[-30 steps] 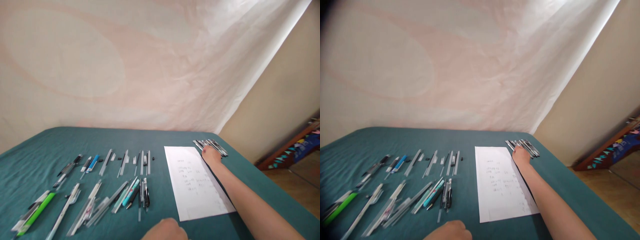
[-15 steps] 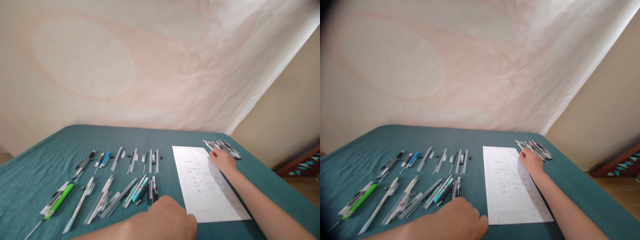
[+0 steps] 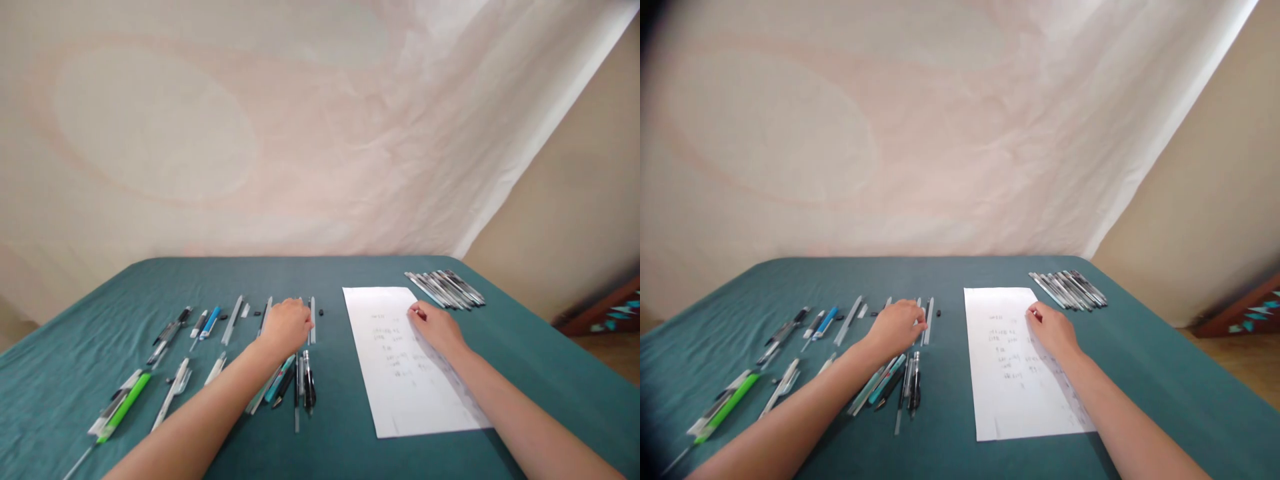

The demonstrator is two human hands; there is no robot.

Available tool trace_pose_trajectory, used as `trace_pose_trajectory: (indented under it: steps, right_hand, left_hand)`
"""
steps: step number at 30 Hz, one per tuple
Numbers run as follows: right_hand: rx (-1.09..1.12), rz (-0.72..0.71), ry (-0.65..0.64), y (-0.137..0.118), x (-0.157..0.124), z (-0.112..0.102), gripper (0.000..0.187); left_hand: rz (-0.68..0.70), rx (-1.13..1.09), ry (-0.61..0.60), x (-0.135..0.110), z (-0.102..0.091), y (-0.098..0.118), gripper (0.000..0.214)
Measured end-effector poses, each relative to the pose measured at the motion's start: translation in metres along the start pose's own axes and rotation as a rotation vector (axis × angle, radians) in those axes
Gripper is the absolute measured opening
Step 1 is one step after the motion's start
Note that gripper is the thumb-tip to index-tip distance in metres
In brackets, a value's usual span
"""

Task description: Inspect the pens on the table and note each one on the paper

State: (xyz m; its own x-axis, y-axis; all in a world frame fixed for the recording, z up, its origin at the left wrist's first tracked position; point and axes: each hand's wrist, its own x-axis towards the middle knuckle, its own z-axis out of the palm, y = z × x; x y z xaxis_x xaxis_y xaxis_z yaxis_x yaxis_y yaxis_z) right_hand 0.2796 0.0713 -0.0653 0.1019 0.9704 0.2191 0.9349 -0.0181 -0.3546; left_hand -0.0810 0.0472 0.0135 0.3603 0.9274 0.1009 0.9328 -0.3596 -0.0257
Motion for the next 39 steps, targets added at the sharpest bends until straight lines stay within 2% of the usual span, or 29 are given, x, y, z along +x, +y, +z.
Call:
trace_pose_trajectory:
  steps: [6, 16, 21, 24, 31, 39]
  right_hand:
    - [0.023, 0.004, 0.006, 0.000, -0.001, 0.000, 0.021]
    - [0.031, 0.003, -0.002, -0.002, 0.000, -0.002, 0.022]
    - [0.035, -0.005, -0.003, -0.002, -0.001, -0.003, 0.022]
    - [0.035, -0.012, -0.004, -0.002, 0.000, -0.002, 0.022]
    - [0.034, -0.016, -0.002, -0.001, 0.000, -0.001, 0.021]
    - [0.052, -0.007, 0.010, -0.002, -0.001, -0.002, 0.021]
  left_hand:
    - [-0.005, 0.005, -0.004, -0.002, 0.009, 0.009, 0.019]
    - [0.090, -0.108, -0.043, -0.004, 0.008, 0.019, 0.016]
    - [0.096, -0.135, -0.041, -0.005, 0.006, 0.023, 0.024]
    - [0.105, -0.137, -0.042, -0.007, 0.006, 0.026, 0.021]
    - [0.119, -0.089, -0.051, -0.011, 0.006, 0.033, 0.020]
    - [0.064, 0.022, -0.060, -0.013, 0.001, 0.037, 0.021]
